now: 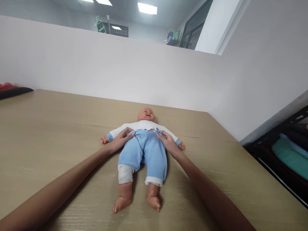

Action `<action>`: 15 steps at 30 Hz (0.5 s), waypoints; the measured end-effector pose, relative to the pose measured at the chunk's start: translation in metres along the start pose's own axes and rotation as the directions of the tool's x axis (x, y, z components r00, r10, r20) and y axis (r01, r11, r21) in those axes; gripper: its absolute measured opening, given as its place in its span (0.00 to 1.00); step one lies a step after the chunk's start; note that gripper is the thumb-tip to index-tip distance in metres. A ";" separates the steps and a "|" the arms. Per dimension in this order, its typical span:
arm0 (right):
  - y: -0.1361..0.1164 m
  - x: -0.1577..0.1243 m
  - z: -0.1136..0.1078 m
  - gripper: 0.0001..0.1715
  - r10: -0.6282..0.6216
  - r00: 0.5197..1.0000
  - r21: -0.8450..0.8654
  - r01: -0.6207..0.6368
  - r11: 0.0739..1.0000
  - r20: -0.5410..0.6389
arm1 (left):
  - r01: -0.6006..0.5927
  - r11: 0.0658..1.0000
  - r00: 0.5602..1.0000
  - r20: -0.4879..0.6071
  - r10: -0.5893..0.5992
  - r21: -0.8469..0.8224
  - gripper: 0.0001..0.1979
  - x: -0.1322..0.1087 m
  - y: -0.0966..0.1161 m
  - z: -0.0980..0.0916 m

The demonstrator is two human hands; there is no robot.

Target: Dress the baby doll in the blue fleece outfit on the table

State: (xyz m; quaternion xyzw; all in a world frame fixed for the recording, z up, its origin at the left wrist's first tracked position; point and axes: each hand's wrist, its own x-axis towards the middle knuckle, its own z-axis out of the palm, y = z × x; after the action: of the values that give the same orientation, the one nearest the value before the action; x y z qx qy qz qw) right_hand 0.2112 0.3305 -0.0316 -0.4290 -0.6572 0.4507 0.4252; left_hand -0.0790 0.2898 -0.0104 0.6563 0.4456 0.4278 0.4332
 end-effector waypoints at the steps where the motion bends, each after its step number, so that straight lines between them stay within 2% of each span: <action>1: 0.003 -0.006 -0.005 0.26 0.013 1.000 0.003 -0.013 1.000 0.015 | -0.007 1.000 0.999 0.045 0.007 0.006 0.19 -0.005 -0.003 -0.008; 5: 0.011 -0.036 -0.032 0.23 0.057 0.991 0.001 -0.057 0.998 0.120 | -0.077 0.993 0.963 0.263 0.051 0.093 0.18 -0.029 -0.014 -0.038; 7: 0.012 -0.046 -0.043 0.28 0.059 0.979 -0.049 -0.050 0.998 0.193 | -0.119 0.977 0.953 0.295 0.063 0.178 0.22 -0.037 -0.018 -0.044; 9: 0.012 -0.052 -0.049 0.36 0.039 0.959 -0.129 -0.003 0.992 0.281 | -0.112 0.969 0.961 0.271 0.049 0.221 0.25 -0.041 -0.019 -0.042; 11: 0.012 -0.053 -0.045 0.36 0.001 0.945 -0.137 0.047 0.989 0.327 | -0.038 0.990 0.975 0.220 0.007 0.137 0.25 -0.042 -0.017 -0.034; 12: 0.012 -0.053 -0.040 0.35 -0.015 0.950 -0.093 0.046 0.995 0.312 | 0.013 0.998 0.981 0.192 -0.023 0.055 0.24 -0.043 -0.016 -0.028; 15: 0.014 -0.055 -0.017 0.36 0.007 0.990 0.139 -0.027 0.990 0.141 | 0.148 0.942 0.989 0.039 -0.143 -0.302 0.24 -0.043 -0.011 -0.007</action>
State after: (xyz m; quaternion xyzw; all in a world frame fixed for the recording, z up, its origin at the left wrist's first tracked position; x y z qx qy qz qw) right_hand 0.2450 0.2859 -0.0507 -0.3707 -0.6483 0.5287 0.4033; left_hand -0.0979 0.2528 -0.0265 0.5506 0.4184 0.4526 0.5630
